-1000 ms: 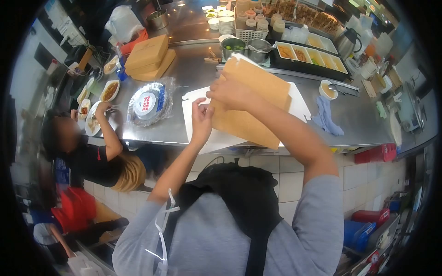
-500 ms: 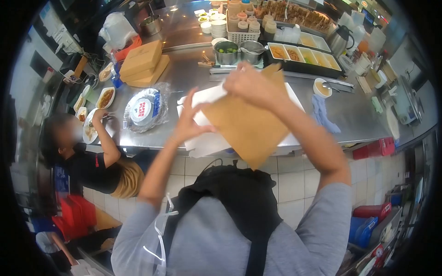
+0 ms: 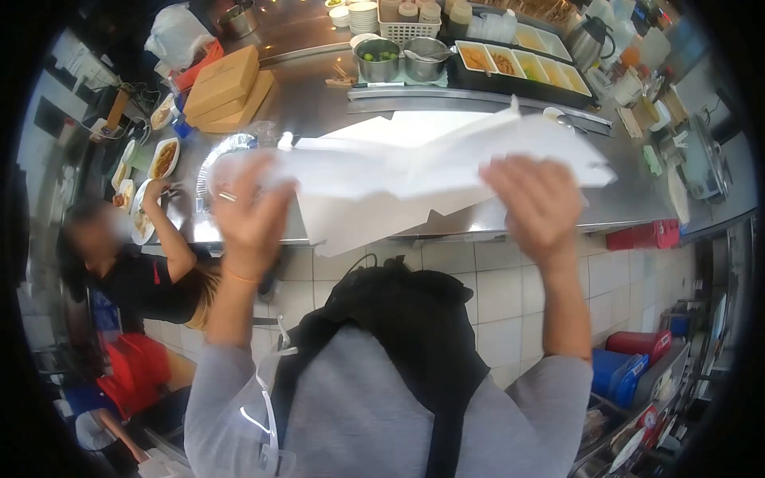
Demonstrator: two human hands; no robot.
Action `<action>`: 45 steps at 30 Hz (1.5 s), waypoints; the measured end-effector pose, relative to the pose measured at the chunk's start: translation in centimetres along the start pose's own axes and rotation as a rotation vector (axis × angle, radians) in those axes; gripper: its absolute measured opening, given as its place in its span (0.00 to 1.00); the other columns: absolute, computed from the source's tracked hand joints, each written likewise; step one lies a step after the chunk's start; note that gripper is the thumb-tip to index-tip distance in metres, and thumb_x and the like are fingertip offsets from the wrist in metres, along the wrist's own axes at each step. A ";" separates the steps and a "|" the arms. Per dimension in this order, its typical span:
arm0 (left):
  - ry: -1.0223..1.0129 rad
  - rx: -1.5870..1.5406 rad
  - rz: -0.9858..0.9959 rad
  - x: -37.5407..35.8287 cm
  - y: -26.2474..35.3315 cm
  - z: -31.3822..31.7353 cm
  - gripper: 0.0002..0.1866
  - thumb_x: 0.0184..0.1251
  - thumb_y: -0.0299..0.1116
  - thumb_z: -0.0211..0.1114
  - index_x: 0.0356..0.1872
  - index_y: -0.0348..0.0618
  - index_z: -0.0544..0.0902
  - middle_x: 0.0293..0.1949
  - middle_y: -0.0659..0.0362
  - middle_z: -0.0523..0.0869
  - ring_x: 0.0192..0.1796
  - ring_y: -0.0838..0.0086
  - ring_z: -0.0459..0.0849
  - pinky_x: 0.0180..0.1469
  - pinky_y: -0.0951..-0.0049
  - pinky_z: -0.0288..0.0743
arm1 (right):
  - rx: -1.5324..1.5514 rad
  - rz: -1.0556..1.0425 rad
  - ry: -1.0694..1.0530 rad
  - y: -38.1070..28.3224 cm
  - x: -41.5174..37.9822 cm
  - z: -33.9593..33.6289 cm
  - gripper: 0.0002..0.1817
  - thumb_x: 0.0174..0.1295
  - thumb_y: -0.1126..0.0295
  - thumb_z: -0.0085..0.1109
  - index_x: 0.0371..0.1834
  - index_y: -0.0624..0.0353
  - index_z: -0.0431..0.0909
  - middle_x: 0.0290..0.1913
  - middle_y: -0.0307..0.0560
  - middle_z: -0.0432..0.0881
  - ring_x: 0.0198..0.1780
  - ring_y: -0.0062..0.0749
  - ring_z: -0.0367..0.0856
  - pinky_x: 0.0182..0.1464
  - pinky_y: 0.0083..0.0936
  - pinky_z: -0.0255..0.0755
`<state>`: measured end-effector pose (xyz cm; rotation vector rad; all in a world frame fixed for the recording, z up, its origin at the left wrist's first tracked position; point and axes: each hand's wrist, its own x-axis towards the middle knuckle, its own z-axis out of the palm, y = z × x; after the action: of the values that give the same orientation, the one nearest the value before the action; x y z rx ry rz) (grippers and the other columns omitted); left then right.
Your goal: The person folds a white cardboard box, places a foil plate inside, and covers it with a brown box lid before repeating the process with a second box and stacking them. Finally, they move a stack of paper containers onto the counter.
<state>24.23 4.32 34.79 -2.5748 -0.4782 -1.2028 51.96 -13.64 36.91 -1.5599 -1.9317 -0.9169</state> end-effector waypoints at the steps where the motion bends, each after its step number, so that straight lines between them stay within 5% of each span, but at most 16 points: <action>1: -0.141 -0.111 0.026 -3.5 0.4 2.2 0.13 0.44 0.27 0.64 0.36 0.45 0.83 0.40 0.56 0.81 0.45 0.66 0.81 0.53 0.56 0.69 | 0.032 0.048 -0.034 -0.4 -3.2 1.7 0.18 0.42 0.84 0.56 0.39 0.55 0.81 0.35 0.41 0.83 0.39 0.35 0.81 0.39 0.30 0.68; 5: -0.239 -0.333 0.021 -13.9 4.6 11.2 0.14 0.49 0.25 0.60 0.40 0.37 0.80 0.41 0.53 0.81 0.45 0.62 0.80 0.51 0.62 0.75 | 0.234 0.331 -0.137 -3.1 -18.3 10.1 0.21 0.43 0.83 0.56 0.43 0.54 0.78 0.42 0.43 0.80 0.47 0.39 0.78 0.46 0.36 0.68; 8: -0.303 -0.407 0.061 -17.6 6.0 14.2 0.17 0.42 0.22 0.62 0.39 0.35 0.79 0.41 0.50 0.82 0.44 0.58 0.80 0.46 0.62 0.77 | 0.140 0.430 -0.252 -4.9 -22.5 12.7 0.20 0.44 0.81 0.57 0.43 0.51 0.79 0.45 0.43 0.78 0.51 0.40 0.75 0.50 0.37 0.66; 17: -0.437 -0.613 -0.245 -14.3 3.9 15.1 0.09 0.54 0.31 0.64 0.37 0.43 0.82 0.38 0.58 0.85 0.40 0.65 0.82 0.40 0.66 0.76 | 0.473 0.513 -0.527 0.3 -17.2 13.1 0.10 0.54 0.68 0.59 0.40 0.51 0.80 0.38 0.41 0.79 0.44 0.38 0.74 0.48 0.34 0.62; 21: -0.818 -0.596 -0.565 -10.7 1.9 17.2 0.12 0.53 0.39 0.67 0.35 0.44 0.83 0.26 0.58 0.84 0.36 0.64 0.82 0.36 0.66 0.73 | 0.458 0.693 -0.777 2.4 -14.9 15.4 0.10 0.53 0.63 0.61 0.37 0.50 0.79 0.30 0.39 0.78 0.39 0.34 0.74 0.49 0.34 0.59; 23: -0.831 -0.615 -0.485 -10.6 1.2 18.5 0.15 0.54 0.42 0.65 0.40 0.46 0.82 0.37 0.57 0.84 0.46 0.65 0.80 0.43 0.64 0.71 | 0.493 0.745 -0.779 2.2 -14.2 16.3 0.16 0.52 0.61 0.62 0.44 0.50 0.77 0.35 0.43 0.78 0.44 0.35 0.73 0.52 0.38 0.58; 24: -0.786 -0.492 -0.353 -11.6 1.7 18.8 0.23 0.57 0.40 0.61 0.55 0.47 0.75 0.55 0.53 0.76 0.61 0.61 0.70 0.56 0.56 0.65 | 0.409 0.668 -0.637 1.9 -14.8 17.3 0.18 0.53 0.63 0.60 0.48 0.50 0.75 0.40 0.45 0.76 0.47 0.38 0.71 0.54 0.39 0.57; 27: -0.673 -0.024 -0.170 -12.4 5.6 21.9 0.31 0.59 0.35 0.58 0.65 0.46 0.63 0.66 0.51 0.62 0.69 0.57 0.59 0.64 0.47 0.54 | 0.180 0.624 -0.480 -1.1 -14.4 20.7 0.22 0.55 0.69 0.55 0.55 0.51 0.71 0.56 0.50 0.68 0.58 0.46 0.63 0.58 0.43 0.55; 31: -0.618 -0.302 -0.423 -10.3 10.2 25.5 0.34 0.62 0.35 0.54 0.68 0.35 0.54 0.68 0.42 0.56 0.72 0.50 0.50 0.70 0.50 0.43 | 0.245 0.572 -0.461 -5.3 -11.5 25.1 0.26 0.61 0.63 0.50 0.65 0.50 0.63 0.66 0.57 0.60 0.69 0.52 0.54 0.65 0.50 0.48; 32: -0.458 -0.307 -0.385 -12.0 9.0 26.6 0.34 0.64 0.37 0.54 0.69 0.39 0.53 0.70 0.43 0.54 0.73 0.50 0.48 0.70 0.49 0.42 | 0.226 0.580 -0.467 -4.3 -12.0 24.7 0.26 0.61 0.63 0.50 0.65 0.50 0.63 0.66 0.57 0.60 0.69 0.52 0.54 0.65 0.50 0.48; 34: -0.526 -0.213 -0.504 -12.3 5.5 24.3 0.34 0.69 0.41 0.51 0.69 0.31 0.51 0.70 0.43 0.53 0.73 0.50 0.47 0.71 0.53 0.40 | 0.017 0.537 -0.492 -2.3 -13.8 24.0 0.28 0.64 0.58 0.47 0.67 0.51 0.60 0.68 0.58 0.58 0.70 0.54 0.51 0.67 0.53 0.45; 38: -0.562 0.018 -0.619 -16.5 -2.6 21.7 0.31 0.70 0.41 0.49 0.68 0.34 0.55 0.69 0.43 0.56 0.73 0.50 0.48 0.71 0.51 0.40 | -0.334 1.024 -0.488 7.2 -20.6 20.5 0.31 0.64 0.52 0.48 0.67 0.55 0.60 0.66 0.58 0.61 0.70 0.54 0.51 0.66 0.55 0.45; 40: -0.596 0.182 -0.761 -16.2 -2.9 20.3 0.27 0.70 0.40 0.49 0.66 0.38 0.61 0.68 0.45 0.59 0.72 0.49 0.50 0.70 0.48 0.41 | -0.356 0.999 -0.456 7.0 -20.0 19.4 0.31 0.64 0.51 0.48 0.66 0.56 0.61 0.65 0.59 0.62 0.69 0.53 0.53 0.65 0.56 0.46; 41: -0.587 0.181 -0.760 -15.9 -2.6 20.0 0.27 0.70 0.40 0.49 0.66 0.38 0.61 0.68 0.45 0.59 0.72 0.49 0.50 0.70 0.48 0.41 | -0.385 0.965 -0.410 7.2 -19.5 19.1 0.31 0.64 0.51 0.48 0.66 0.57 0.61 0.64 0.59 0.63 0.68 0.53 0.55 0.64 0.56 0.47; 43: -0.526 0.414 -0.414 -14.7 -1.8 19.7 0.23 0.68 0.38 0.51 0.62 0.40 0.67 0.63 0.47 0.66 0.69 0.51 0.57 0.68 0.45 0.45 | -0.364 0.920 -0.314 8.0 -20.5 19.0 0.31 0.63 0.53 0.50 0.65 0.60 0.61 0.63 0.59 0.64 0.66 0.53 0.57 0.63 0.54 0.50; 45: -0.445 -0.020 -0.430 -13.3 0.0 19.3 0.21 0.65 0.35 0.55 0.57 0.40 0.71 0.56 0.49 0.74 0.62 0.54 0.67 0.65 0.49 0.54 | -0.342 0.873 -0.228 7.9 -21.4 17.7 0.31 0.63 0.55 0.52 0.65 0.62 0.61 0.62 0.58 0.65 0.65 0.53 0.59 0.63 0.51 0.52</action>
<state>29.57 8.96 12.41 -2.8459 -1.1646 -0.7244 65.19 -13.08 11.22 -2.4784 -1.0103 -0.6997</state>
